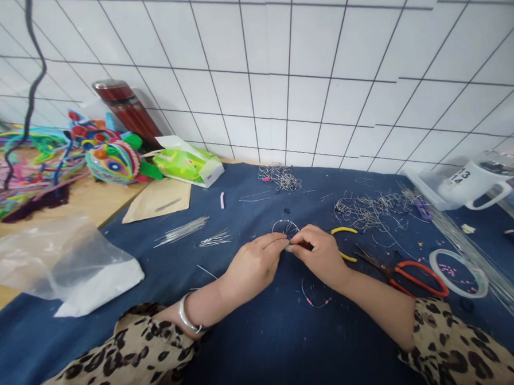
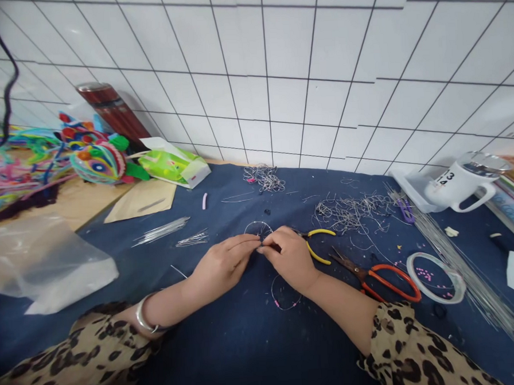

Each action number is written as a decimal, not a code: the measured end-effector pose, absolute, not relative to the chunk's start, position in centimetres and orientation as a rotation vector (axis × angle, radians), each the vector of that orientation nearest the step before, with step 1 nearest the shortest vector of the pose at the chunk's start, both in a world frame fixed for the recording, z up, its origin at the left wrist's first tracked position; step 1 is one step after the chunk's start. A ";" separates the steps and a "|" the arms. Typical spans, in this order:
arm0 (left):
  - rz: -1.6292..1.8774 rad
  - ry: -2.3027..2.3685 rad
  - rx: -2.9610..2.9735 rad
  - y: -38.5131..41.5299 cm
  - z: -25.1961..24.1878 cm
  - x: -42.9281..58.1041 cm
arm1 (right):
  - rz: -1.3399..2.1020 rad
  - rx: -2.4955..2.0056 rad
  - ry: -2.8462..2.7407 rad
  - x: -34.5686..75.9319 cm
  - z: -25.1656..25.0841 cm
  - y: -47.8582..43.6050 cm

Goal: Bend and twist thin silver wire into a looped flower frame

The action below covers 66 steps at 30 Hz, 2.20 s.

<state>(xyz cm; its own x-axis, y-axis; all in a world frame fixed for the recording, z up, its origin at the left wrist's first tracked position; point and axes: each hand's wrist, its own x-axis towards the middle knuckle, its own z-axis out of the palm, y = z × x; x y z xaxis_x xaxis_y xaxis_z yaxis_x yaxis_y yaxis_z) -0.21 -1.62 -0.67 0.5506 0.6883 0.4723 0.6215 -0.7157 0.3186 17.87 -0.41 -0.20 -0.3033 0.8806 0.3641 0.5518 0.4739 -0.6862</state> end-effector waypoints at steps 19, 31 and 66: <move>0.916 1.338 1.799 -0.6 0.6 -0.3 | 0.393 -1.062 -2.170 17.7 -0.6 -0.9; 1.073 1.274 1.394 -1.8 0.0 1.1 | 0.573 -1.067 -2.012 17.7 0.2 -1.5; 1.008 1.848 2.328 0.9 0.9 2.7 | 1.256 -1.201 -1.299 16.3 -0.1 -1.0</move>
